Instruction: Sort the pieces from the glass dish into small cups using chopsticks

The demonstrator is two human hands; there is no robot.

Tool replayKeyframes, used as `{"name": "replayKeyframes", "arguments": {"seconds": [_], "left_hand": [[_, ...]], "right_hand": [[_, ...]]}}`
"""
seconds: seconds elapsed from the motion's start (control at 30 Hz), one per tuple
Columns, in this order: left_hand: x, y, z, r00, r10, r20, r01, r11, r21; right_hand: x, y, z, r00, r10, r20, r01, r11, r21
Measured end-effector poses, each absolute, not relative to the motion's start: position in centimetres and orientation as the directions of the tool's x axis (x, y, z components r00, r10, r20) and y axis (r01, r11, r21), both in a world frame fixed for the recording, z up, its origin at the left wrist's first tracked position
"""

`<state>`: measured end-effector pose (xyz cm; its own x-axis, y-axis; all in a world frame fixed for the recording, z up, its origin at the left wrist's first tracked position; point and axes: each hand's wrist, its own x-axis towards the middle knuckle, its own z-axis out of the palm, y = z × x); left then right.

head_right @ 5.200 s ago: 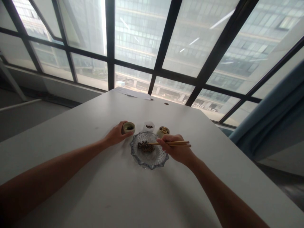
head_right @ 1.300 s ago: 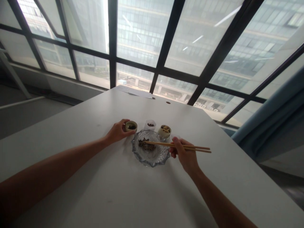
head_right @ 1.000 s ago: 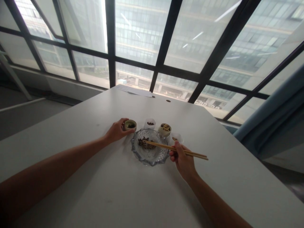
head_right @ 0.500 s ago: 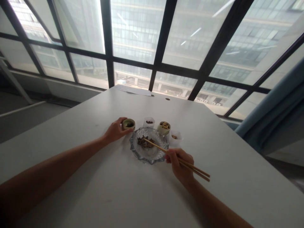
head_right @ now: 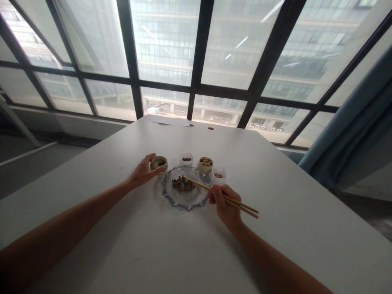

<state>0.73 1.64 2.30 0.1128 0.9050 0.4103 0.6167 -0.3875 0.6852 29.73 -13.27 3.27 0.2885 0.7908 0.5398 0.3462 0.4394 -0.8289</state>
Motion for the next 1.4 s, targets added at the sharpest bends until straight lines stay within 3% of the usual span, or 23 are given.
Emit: {"name": "replayKeyframes", "arguments": {"seconds": [0.17, 0.3, 0.53, 0.67, 0.83, 0.9, 1.03, 1.2, 1.4], "left_hand": [[3.3, 1.6, 5.0, 0.209, 0.842, 0.497, 0.680, -0.490, 0.545], [8.1, 2.4, 6.6, 0.368, 0.812, 0.453, 0.730, -0.554, 0.401], [12.4, 4.9, 6.1, 0.360, 0.873, 0.328, 0.743, -0.481, 0.465], [12.0, 4.7, 5.6, 0.383, 0.796, 0.469, 0.650, -0.593, 0.476], [11.7, 4.1, 5.7, 0.391, 0.735, 0.554, 0.603, -0.659, 0.449], [11.7, 4.0, 5.8, 0.389, 0.733, 0.558, 0.594, -0.662, 0.457], [11.7, 3.7, 5.9, 0.390, 0.735, 0.554, 0.590, -0.662, 0.462], [11.6, 3.7, 5.9, 0.393, 0.751, 0.531, 0.612, -0.645, 0.458], [12.0, 4.6, 6.3, 0.358, 0.876, 0.324, 0.732, -0.479, 0.485]], "right_hand": [[30.2, -12.2, 3.7, 0.412, 0.776, 0.477, 0.216, 0.426, -0.879], [30.7, -11.7, 4.0, 0.467, 0.772, 0.432, 0.142, 0.417, -0.898], [31.2, -11.7, 4.8, 0.464, 0.713, 0.525, 0.266, 0.453, -0.851], [31.2, -10.9, 5.8, 0.355, 0.690, 0.630, 0.431, 0.478, -0.766], [30.8, -9.0, 7.8, 0.082, 0.608, 0.790, 0.679, 0.546, -0.490], [30.5, -7.9, 8.2, 0.025, 0.606, 0.795, 0.695, 0.561, -0.449], [30.1, -6.1, 8.2, -0.060, 0.677, 0.734, 0.645, 0.587, -0.489], [30.8, -6.7, 8.5, 0.092, 0.679, 0.728, 0.640, 0.520, -0.566], [32.1, -10.1, 10.4, 0.066, 0.801, 0.595, 0.576, 0.456, -0.678]]}}
